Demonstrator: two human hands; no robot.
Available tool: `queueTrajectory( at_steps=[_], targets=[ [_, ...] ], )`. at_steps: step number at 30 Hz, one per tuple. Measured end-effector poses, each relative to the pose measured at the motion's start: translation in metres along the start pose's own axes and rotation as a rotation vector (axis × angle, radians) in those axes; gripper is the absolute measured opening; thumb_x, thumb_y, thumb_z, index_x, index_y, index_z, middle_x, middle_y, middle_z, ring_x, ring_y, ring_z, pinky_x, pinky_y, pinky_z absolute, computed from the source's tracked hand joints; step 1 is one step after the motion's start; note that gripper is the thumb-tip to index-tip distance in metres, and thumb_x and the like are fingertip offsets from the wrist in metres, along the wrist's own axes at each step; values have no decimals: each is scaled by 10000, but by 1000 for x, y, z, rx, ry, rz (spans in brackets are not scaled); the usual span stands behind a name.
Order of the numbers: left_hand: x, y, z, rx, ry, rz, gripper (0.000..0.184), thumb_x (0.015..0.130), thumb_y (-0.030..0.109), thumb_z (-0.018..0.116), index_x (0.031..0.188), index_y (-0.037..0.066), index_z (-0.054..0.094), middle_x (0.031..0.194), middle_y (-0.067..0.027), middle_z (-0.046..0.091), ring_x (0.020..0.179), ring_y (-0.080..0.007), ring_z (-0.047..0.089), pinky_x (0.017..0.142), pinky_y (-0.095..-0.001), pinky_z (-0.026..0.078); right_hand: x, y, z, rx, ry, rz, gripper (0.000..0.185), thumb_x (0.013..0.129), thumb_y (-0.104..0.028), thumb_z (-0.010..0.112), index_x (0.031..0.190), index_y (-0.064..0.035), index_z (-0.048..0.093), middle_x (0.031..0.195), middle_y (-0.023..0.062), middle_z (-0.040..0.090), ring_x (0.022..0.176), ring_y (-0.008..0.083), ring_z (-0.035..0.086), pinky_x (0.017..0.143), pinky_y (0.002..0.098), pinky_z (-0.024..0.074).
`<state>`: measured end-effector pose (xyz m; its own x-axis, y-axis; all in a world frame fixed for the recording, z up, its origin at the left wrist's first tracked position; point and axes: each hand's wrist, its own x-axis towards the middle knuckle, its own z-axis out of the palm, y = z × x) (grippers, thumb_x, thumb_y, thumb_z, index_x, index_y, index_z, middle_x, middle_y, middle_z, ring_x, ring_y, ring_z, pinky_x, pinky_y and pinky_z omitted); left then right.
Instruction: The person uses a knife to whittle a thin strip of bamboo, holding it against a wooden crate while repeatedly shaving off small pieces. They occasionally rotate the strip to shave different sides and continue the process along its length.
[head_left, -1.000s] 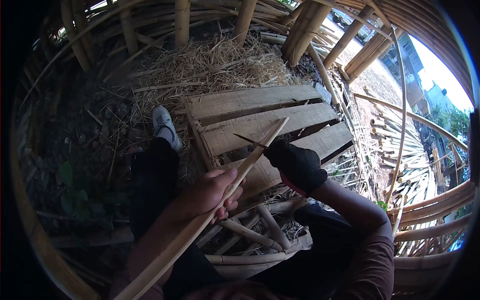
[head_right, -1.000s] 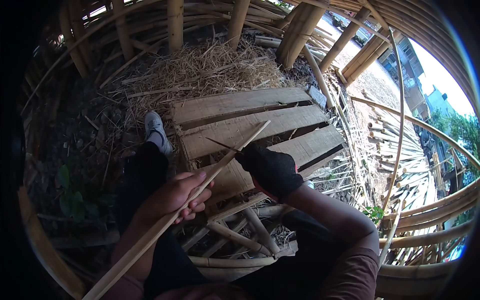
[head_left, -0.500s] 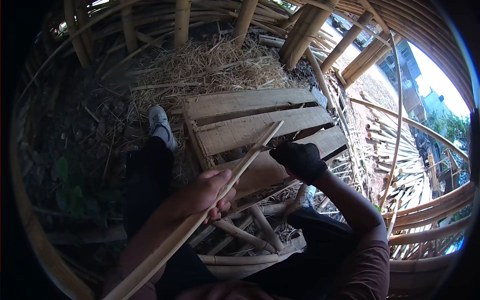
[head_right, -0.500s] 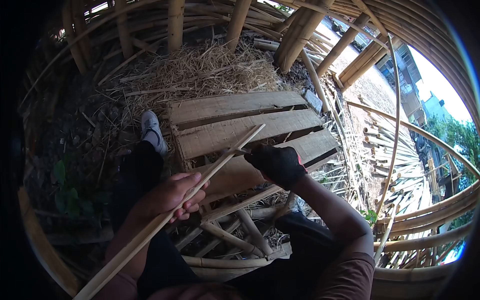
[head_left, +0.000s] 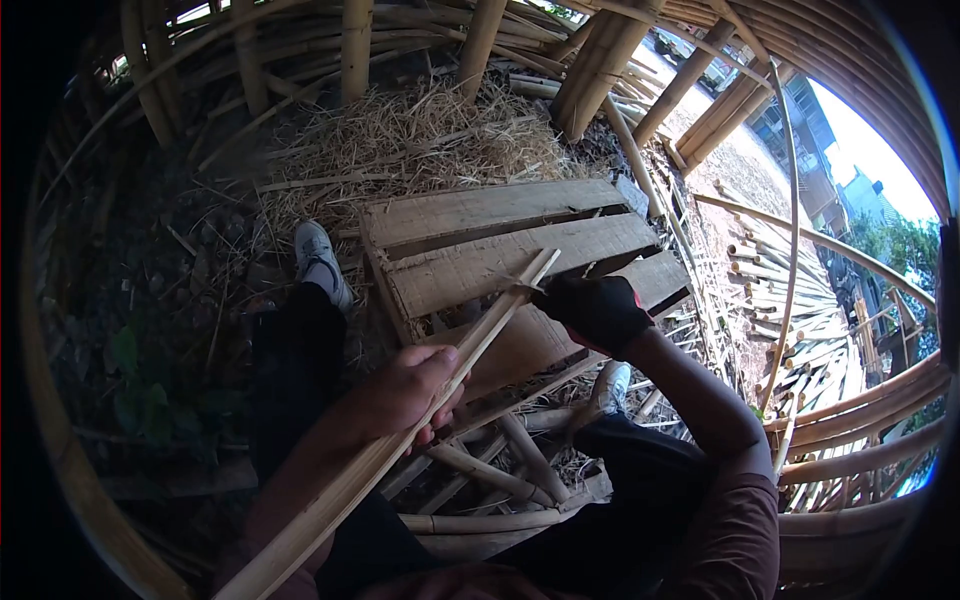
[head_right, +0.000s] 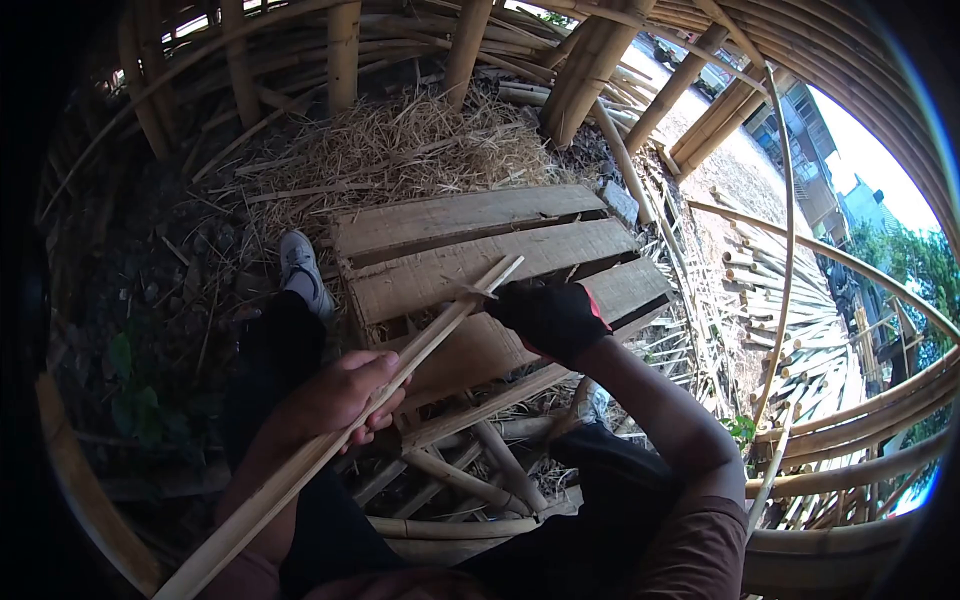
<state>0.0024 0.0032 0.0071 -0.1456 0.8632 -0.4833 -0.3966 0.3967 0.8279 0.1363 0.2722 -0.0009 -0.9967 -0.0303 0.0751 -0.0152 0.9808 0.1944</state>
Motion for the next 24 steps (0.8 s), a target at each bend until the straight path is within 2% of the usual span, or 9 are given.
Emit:
queueTrajectory(
  at_steps=[1, 2, 8, 12, 15, 18, 22, 23, 24],
  targets=[
    [-3, 2, 1, 24, 3, -3, 388, 1037, 399, 348, 1003, 45, 501, 590, 20, 432, 412, -36, 390, 339, -184, 360, 0, -12, -3, 50, -127, 151, 173, 958, -272, 536, 1055, -227, 671, 846, 5, 643, 637, 214, 662, 493, 341, 518],
    [-5, 0, 1, 44, 5, -8, 392, 1034, 400, 351, 1005, 42, 509, 594, 16, 445, 410, -37, 395, 342, -184, 363, -7, -14, 2, 41, -168, 51, 165, 953, -276, 549, 1046, -236, 679, 843, -4, 651, 651, 197, 662, 494, 334, 515],
    [-4, -2, 0, 29, 0, -2, 392, 1032, 395, 353, 1017, 38, 515, 589, 20, 453, 401, -40, 411, 335, -190, 363, -7, 39, 36, -48, 133, -92, 185, 946, -226, 544, 1044, -260, 697, 848, -3, 635, 696, 189, 663, 503, 346, 519],
    [2, -7, -3, -10, -26, 30, 389, 1032, 398, 352, 1010, 42, 509, 588, 23, 452, 402, -36, 414, 332, -188, 361, -3, 5, 6, -81, -88, 95, 222, 934, -213, 558, 1099, -284, 688, 939, -16, 641, 703, 207, 663, 541, 345, 545],
    [-1, -2, 0, -9, -27, 9, 392, 1033, 402, 352, 1015, 42, 506, 587, 27, 443, 415, -35, 416, 330, -186, 358, -8, -2, 9, -28, 114, -200, 203, 921, -209, 576, 1074, -275, 691, 947, -17, 657, 716, 191, 667, 552, 341, 541],
    [3, -7, -2, -13, -4, 6, 388, 1034, 402, 355, 1014, 45, 503, 581, 28, 427, 405, -36, 395, 330, -185, 358, -1, 49, 29, -156, -61, 99, 253, 985, -367, 502, 945, -168, 653, 727, 44, 643, 608, 247, 657, 499, 376, 511],
    [9, -6, -2, -85, -33, 6, 358, 1038, 385, 362, 991, 51, 485, 573, 25, 406, 394, -36, 359, 330, -179, 359, -3, 36, 17, -213, 43, -1, 203, 962, -351, 531, 1026, -198, 647, 725, 44, 636, 621, 249, 656, 487, 375, 502],
    [8, -4, -1, -80, -32, 11, 358, 1038, 385, 362, 991, 51, 485, 573, 25, 406, 394, -36, 359, 330, -179, 359, -2, 20, 10, -157, -161, 119, 235, 951, -215, 514, 1095, -311, 673, 904, -32, 629, 707, 176, 670, 466, 327, 512],
    [7, -1, 0, -85, -37, 0, 353, 1040, 379, 360, 989, 52, 482, 571, 24, 401, 398, -36, 363, 331, -178, 360, -7, 7, 11, -211, -22, -68, 234, 949, -217, 523, 1094, -321, 674, 903, -36, 626, 709, 168, 668, 474, 323, 514]
  ],
)
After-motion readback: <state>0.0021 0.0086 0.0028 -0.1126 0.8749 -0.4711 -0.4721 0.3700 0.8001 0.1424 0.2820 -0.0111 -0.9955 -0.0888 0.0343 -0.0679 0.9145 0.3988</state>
